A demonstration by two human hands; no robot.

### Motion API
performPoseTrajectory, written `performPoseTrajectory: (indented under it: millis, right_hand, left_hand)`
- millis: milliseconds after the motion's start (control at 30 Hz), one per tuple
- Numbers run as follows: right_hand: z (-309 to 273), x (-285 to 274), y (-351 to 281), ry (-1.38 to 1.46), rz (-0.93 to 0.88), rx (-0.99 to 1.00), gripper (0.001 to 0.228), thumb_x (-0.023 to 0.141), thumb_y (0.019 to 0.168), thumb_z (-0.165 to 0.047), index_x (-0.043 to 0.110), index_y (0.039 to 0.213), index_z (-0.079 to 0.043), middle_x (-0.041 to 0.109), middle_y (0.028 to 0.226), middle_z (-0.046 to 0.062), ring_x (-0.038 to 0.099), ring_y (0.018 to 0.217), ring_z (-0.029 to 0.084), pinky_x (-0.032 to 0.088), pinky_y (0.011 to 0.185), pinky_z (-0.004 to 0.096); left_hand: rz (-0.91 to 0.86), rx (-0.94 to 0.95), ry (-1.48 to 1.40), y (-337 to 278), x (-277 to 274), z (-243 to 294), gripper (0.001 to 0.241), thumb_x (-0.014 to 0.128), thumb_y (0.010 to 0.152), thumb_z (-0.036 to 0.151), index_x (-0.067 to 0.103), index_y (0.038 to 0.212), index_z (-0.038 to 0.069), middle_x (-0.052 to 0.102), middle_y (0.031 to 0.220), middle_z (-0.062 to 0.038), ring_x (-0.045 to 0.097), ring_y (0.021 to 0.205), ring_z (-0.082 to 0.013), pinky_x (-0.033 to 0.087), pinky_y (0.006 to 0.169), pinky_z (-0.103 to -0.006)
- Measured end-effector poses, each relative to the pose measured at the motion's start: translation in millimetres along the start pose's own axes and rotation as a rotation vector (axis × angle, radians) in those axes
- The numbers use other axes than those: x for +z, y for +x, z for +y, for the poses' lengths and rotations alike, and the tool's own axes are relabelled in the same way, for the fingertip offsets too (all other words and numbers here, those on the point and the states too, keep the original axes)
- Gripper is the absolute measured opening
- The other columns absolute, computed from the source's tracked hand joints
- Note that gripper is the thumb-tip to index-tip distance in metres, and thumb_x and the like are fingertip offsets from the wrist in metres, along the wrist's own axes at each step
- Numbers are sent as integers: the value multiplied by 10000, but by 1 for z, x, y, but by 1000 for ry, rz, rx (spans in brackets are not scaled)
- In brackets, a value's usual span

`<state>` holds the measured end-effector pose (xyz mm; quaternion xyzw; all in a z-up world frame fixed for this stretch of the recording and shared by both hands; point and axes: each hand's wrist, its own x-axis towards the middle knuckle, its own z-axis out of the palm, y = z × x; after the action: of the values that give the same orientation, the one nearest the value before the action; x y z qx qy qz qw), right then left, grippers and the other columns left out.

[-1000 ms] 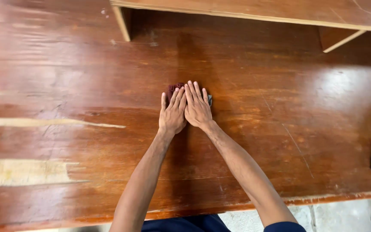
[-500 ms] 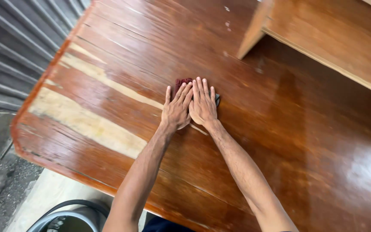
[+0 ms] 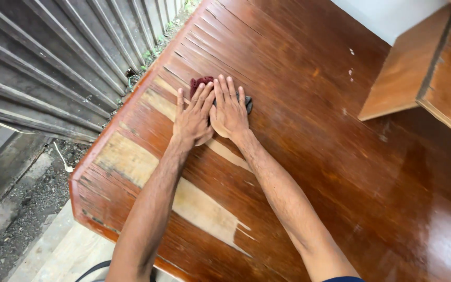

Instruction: Wipe down and clean a large wooden counter surface using a cleaning cloth and water.

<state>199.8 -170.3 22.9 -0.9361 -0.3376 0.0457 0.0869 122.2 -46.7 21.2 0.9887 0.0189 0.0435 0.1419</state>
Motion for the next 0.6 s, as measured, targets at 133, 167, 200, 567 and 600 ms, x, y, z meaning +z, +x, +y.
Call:
performPoseTrajectory:
  millis: [133,167,200,567,600]
  right_hand:
    - [-34,9,54,-32,26,-63,761,448,994,-347,138,1654,-131,97,1724,81,53,1590,279,70,1281,529]
    - [-42,12,67,-32,38,-84,759,451,997,-363,148,1655,-140,101,1725,70,56,1590,273,68,1283,527]
    - [-48,15,79,-32,51,-104,757,455,999,-379,158,1656,-149,105,1725,60,60,1591,267,66,1284,525]
    - [-92,35,171,45,-21,-222,498,411,1018,-363,397,1502,-242,306,1650,-12,150,1564,251,140,1260,565]
    - [-94,42,180,69,-18,-250,408,434,1017,-340,484,1415,-262,407,1605,-25,209,1548,258,173,1241,593]
  left_hand:
    - [10,-50,41,16,-6,-58,828,499,903,435,205,1647,219,67,1741,38,44,1596,-140,-12,1267,-613]
    - [21,-68,42,18,-9,-70,824,483,912,447,193,1649,222,69,1741,40,49,1597,-141,-31,1266,-612]
    - [32,-85,43,21,-12,-82,819,466,920,459,181,1651,225,72,1740,42,54,1598,-142,-50,1265,-610]
    - [-30,-323,-138,40,-24,-149,732,379,991,476,133,1647,265,210,1697,-19,284,1547,-220,95,1272,-593]
    - [-57,-369,-208,38,-28,-151,715,382,1009,480,135,1646,271,276,1676,-22,319,1530,-218,147,1259,-592]
